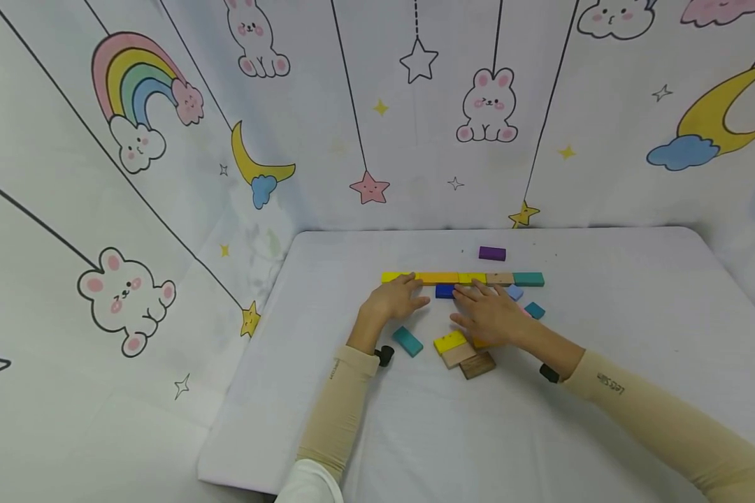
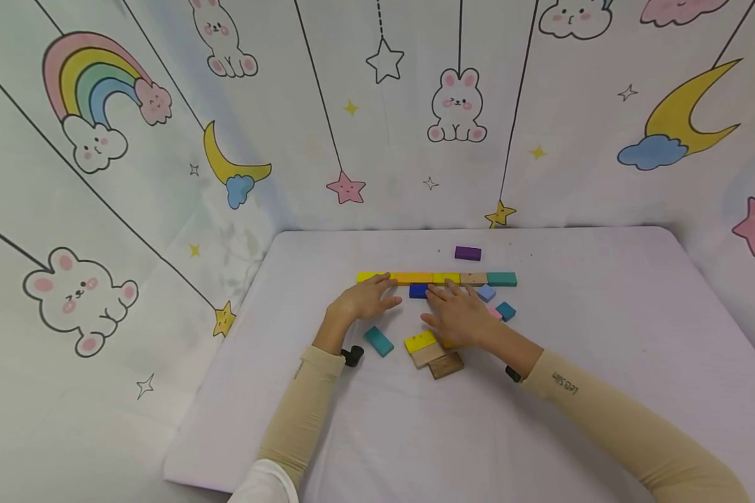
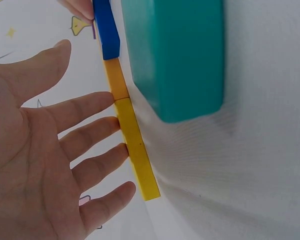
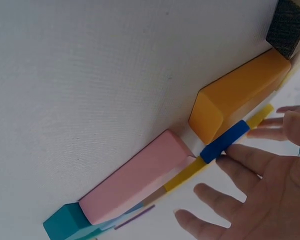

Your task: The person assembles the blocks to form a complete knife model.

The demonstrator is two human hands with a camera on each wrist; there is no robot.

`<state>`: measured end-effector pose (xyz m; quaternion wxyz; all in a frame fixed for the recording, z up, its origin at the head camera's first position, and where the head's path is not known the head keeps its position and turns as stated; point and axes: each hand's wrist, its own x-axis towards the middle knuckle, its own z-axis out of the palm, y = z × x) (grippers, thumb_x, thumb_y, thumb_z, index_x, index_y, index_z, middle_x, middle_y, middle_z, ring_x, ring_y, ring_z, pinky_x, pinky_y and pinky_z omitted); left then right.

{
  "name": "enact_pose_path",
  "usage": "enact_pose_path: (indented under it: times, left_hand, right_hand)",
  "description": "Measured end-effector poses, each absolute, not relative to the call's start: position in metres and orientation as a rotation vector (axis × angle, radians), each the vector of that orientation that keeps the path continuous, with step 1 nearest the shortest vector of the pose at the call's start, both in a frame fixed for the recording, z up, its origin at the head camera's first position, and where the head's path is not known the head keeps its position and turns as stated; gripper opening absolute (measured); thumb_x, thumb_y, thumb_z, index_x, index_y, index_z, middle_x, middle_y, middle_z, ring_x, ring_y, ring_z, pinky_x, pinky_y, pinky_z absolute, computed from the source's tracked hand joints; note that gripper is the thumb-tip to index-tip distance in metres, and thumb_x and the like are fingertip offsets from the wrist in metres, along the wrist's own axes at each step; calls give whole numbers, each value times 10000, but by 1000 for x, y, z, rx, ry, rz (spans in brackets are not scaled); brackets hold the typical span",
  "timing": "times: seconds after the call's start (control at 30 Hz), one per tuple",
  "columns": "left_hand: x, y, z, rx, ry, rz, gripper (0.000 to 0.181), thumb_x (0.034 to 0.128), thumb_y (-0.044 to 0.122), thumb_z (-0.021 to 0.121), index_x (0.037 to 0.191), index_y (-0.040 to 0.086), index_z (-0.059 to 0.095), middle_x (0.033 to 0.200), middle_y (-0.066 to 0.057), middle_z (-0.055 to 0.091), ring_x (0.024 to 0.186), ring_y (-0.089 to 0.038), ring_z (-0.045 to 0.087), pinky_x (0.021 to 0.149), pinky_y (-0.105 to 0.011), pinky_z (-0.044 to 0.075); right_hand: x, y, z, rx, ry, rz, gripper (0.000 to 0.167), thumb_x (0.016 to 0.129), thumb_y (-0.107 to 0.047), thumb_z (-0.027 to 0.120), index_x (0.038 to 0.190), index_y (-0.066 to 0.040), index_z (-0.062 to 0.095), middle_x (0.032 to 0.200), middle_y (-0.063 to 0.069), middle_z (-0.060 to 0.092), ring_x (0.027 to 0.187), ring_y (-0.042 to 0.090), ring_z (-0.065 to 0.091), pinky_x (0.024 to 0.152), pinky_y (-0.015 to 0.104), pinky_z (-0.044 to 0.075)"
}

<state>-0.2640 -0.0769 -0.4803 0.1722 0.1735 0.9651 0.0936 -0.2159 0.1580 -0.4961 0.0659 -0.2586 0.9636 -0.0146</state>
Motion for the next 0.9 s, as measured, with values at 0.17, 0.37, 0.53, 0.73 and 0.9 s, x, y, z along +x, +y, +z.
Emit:
enact_pose_path:
  times: [0.17, 0.37, 0.53, 0.73, 0.9]
  left_hand:
    - [-265, -77, -482, 498, 2736, 270, 635, 1077, 568, 467, 1620, 242, 414, 1718, 8, 279, 1559, -239, 310, 1224, -502, 356]
    - [-266, -77, -483, 500, 2735, 272, 634, 1078, 571, 461, 1620, 245, 413, 1718, 7, 280, 1562, -237, 302, 1231, -498, 345]
    - [-265, -77, -482, 496, 2740, 268, 637, 1076, 576, 461, 1619, 248, 415, 1718, 19, 279, 1561, -230, 305, 1229, -493, 350]
    - [-265, -76, -482, 486, 2730, 273, 637, 1076, 572, 465, 1621, 247, 411, 1719, 15, 275, 1562, -235, 304, 1229, -495, 350]
    - [-265, -77, -482, 489, 2729, 277, 636, 1078, 565, 467, 1623, 242, 408, 1720, 8, 273, 1562, -240, 302, 1231, -500, 345]
  right_hand:
    - [-219, 159, -495, -765, 2894, -58, 633, 1106, -468, 467, 1601, -77, 414, 1656, 141, 385, 1539, 466, 266, 1211, 712, 210]
    - [-222, 160, -495, -734, 2877, -94, 629, 1106, -466, 466, 1605, -86, 411, 1660, 147, 374, 1545, 474, 240, 1216, 713, 192]
    - [-222, 160, -496, -721, 2882, -117, 633, 1103, -467, 475, 1602, -82, 414, 1655, 156, 382, 1543, 480, 240, 1216, 720, 172]
    - [-222, 160, -497, -716, 2883, -126, 666, 1099, -508, 457, 1600, -71, 414, 1657, 160, 374, 1539, 484, 247, 1219, 710, 180]
    - [-222, 159, -497, -721, 2886, -125, 699, 1098, -537, 433, 1605, -57, 396, 1663, 167, 359, 1544, 477, 238, 1225, 704, 170]
